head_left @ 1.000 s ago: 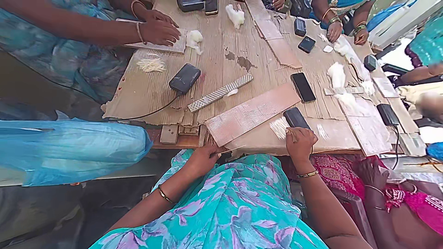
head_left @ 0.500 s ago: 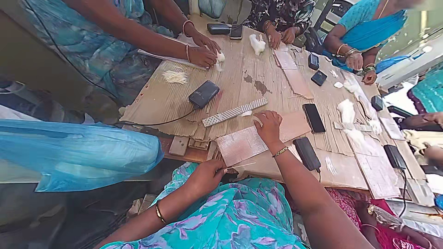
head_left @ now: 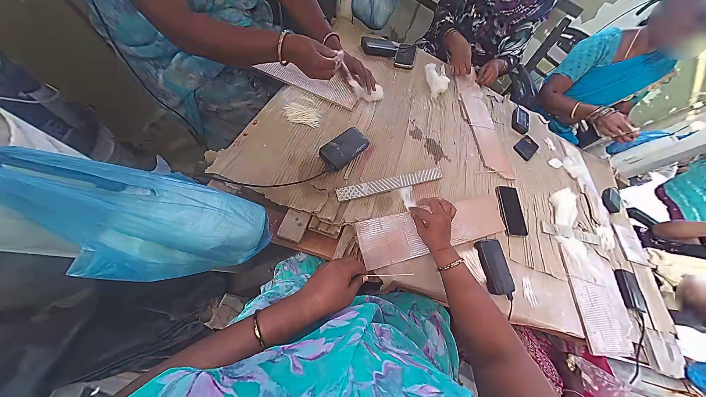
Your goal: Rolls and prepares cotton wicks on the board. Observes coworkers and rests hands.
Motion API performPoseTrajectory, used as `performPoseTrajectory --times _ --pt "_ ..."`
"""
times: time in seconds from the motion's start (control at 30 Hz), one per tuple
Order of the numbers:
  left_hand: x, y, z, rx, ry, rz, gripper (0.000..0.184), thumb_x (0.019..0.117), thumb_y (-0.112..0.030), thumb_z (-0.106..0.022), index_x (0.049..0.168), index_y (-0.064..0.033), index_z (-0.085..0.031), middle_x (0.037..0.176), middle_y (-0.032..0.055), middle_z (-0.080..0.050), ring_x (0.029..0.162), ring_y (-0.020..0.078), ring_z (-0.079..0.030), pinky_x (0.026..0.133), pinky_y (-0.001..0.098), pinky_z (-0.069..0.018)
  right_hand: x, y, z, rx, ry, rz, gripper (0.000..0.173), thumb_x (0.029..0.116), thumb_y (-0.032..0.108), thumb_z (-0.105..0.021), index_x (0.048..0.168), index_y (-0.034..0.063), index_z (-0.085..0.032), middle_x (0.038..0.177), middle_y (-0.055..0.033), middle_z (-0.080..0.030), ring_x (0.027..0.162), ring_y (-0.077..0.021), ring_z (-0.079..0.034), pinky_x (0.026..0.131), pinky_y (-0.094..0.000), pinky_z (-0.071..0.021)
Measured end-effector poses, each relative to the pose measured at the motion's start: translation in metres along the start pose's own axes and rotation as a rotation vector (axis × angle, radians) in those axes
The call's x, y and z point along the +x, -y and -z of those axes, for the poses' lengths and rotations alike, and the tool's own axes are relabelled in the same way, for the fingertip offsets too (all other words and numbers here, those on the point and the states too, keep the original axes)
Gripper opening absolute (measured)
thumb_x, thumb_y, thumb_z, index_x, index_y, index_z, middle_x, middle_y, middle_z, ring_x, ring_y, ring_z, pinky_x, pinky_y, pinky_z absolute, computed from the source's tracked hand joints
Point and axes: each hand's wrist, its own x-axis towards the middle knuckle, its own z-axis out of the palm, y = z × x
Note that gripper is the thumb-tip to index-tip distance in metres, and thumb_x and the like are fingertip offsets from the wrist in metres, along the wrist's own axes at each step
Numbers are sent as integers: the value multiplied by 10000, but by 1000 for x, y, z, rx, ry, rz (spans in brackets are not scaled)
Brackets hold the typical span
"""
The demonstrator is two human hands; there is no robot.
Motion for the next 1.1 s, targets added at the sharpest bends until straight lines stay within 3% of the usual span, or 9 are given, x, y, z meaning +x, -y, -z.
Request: performPoseTrajectory --times 0.13,0.27,0.3,0.37,0.5,0.57,0.73,0.93,1.1 --pt "1 1 -5 -17 3 -10 331 1087 -210 -476 1233 -9 -694 1253 172 -677 1197 293 -642 1067 471 -477 -21 4 12 45 -125 -57 165 949 236 -681 998 187 -831 1099 -107 -737 1095 -343 -635 997 -591 -382" --pt "1 -2 -8 -199 -50 26 290 1073 -213 -523 1153 -4 -708 1135 153 -690 1048 222 -656 970 405 -509 -14 22 30 352 -217 -393 164 918 178 -738 1007 53 -795 1095 -139 -724 1106 -297 -620 983 -493 -447" --pt "1 -2 -7 -258 -62 52 282 1074 -218 -528 1147 -10 -704 1093 134 -691 989 189 -650 926 383 -514 -10 29 35 467 -215 -512 159 917 143 -739 1019 27 -778 1087 -120 -728 1081 -223 -638 958 -408 -491" --pt "2 -2 -6 -369 -88 110 267 1075 -232 -537 1146 -26 -691 1006 86 -687 889 127 -632 852 340 -516 3 45 46 748 -212 -770 92 933 74 -715 1010 26 -734 940 -16 -702 853 -61 -636 766 -243 -527" --pt "6 5 -8 -639 -263 104 191 1049 -232 -592 1049 -56 -665 826 -28 -596 682 21 -527 648 208 -451 20 75 62 1241 -160 -1178 115 997 -4 -587 951 82 -647 817 -8 -672 716 -87 -632 649 -236 -532" --pt "7 8 -9 -771 -352 84 188 1021 -214 -631 1097 -46 -664 920 -6 -620 746 36 -559 686 217 -476 20 93 66 1363 -60 -1278 141 1010 -14 -551 940 77 -632 808 -36 -672 696 -112 -641 638 -251 -542" --pt "4 2 0 -979 -470 80 343 1003 -151 -667 1293 18 -600 1167 94 -651 992 109 -635 874 278 -542 4 145 62 1384 136 -1199 130 996 -47 -558 944 41 -637 823 -54 -689 733 -112 -659 664 -230 -545" --pt "6 3 -4 -1075 -482 28 92 984 -57 -672 1057 -2 -658 870 17 -684 775 56 -652 751 230 -556 -17 173 47 1387 198 -1061 107 936 -84 -629 938 21 -642 825 -26 -679 737 -81 -648 698 -218 -556" --pt "7 4 -4 -1030 -506 82 71 1011 -81 -643 1010 -14 -668 809 5 -663 710 53 -618 698 224 -530 -15 169 47 1331 73 -1138 148 969 -74 -584 907 57 -614 806 -11 -652 732 -78 -627 686 -215 -534"
